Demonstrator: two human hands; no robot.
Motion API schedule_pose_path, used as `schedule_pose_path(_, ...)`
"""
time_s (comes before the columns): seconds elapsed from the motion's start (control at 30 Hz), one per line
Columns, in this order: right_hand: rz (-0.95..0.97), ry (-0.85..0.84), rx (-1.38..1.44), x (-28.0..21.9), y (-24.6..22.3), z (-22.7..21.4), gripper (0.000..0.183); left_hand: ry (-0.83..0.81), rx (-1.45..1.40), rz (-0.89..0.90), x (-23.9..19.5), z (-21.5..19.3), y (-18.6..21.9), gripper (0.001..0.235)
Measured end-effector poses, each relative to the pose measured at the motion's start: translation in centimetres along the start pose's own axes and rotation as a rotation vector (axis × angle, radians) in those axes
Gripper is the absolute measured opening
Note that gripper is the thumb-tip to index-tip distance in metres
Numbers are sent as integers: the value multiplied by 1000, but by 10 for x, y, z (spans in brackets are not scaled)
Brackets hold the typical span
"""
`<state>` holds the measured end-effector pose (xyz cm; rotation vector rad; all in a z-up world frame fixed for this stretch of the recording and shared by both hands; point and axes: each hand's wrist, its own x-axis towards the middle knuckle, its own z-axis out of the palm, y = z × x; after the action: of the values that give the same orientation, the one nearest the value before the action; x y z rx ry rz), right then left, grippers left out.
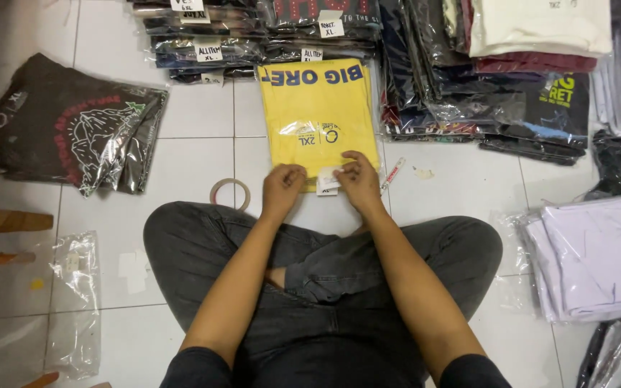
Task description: The person sits on the floor and labels packaged yellow t-shirts. They write on small white paper tags with a marker, then use clear tape to attach the tags to the plastic packaging. The person handles the shirts, tags, tape, and marker throughout the process.
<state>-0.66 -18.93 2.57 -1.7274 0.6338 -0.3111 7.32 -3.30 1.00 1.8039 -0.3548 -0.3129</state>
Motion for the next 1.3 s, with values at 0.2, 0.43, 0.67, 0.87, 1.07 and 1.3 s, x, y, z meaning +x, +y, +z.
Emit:
schedule_pose_path(0.2,155,354,-273,11,22,-29,30,80,275,-309,23,-8,-54,49)
schedule_pose_path(0.43,187,384,-47,15,37,-29,37,177,267,-426,26,-2,-64,29)
schedule_pose_path(0.67,191,304,-128,17,49,-10,63,166,-133,-456,17,-8,-37,32)
schedule_pose_path(0.87,144,223,-252,14,25,7,64,166,-160,-405,24,-4,-67,34)
schedule_pose_path(1.07,135,207,-252,20,28,12,69,222,243,-349,16,-4,-19,59)
schedule_pose_path(1.3,252,203,-494,8,-1,14,65,95,629,315,1,7,37,42)
